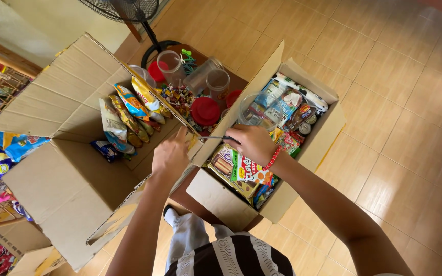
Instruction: The recorder takes various snack bags from a wire rack and packs them neatly into cardboard boxes, using scissors to modify the box structure.
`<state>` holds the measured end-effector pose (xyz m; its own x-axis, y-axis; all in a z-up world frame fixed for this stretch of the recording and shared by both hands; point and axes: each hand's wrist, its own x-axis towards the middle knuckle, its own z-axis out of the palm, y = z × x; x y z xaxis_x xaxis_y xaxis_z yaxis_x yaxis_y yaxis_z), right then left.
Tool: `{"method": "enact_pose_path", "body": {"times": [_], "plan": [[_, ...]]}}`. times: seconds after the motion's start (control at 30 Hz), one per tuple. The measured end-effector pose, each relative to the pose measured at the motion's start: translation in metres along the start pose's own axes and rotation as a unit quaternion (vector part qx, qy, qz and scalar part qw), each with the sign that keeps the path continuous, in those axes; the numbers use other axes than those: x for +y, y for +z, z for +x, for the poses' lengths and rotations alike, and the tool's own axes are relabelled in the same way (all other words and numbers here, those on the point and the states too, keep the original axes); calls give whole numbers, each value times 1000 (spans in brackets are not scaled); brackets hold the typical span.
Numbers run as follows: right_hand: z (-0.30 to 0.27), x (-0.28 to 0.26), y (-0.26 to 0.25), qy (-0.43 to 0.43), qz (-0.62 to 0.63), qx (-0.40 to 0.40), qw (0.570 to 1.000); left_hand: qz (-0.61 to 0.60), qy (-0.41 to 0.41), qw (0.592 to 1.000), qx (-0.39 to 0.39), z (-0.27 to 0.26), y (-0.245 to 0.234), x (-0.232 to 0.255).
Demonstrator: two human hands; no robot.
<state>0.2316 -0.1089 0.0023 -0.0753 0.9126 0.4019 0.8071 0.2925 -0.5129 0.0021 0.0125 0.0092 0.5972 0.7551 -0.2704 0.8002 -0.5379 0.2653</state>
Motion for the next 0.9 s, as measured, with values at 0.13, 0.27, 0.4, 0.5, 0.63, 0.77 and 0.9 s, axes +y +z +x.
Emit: {"method": "enact_pose_path", "body": {"times": [0.13, 0.27, 0.4, 0.5, 0.63, 0.77, 0.9], "plan": [[1, -2, -3, -9, -1, 6, 1000, -3, 19, 999, 25, -2, -3, 1], [4, -5, -8, -21, -20, 4, 1000, -10, 18, 999, 26, -1, -5, 3], [-2, -2, -7, -6, -52, -22, 998, -12, 22, 999, 22, -1, -2, 0], [-3, 1, -6, 17, -83, -64, 994, -20, 30, 999, 34, -1, -5, 3], [-3, -4, -3, 12, -104, -77, 991, -22, 36, 998, 48, 0, -3, 1], [-2, -9, 1, -10, -92, -58, 994, -21, 34, 998, 42, -1, -4, 3], [-2, -24, -5, 7, -73, -57, 996, -8, 35, 999, 31, 0, -7, 6]]}}
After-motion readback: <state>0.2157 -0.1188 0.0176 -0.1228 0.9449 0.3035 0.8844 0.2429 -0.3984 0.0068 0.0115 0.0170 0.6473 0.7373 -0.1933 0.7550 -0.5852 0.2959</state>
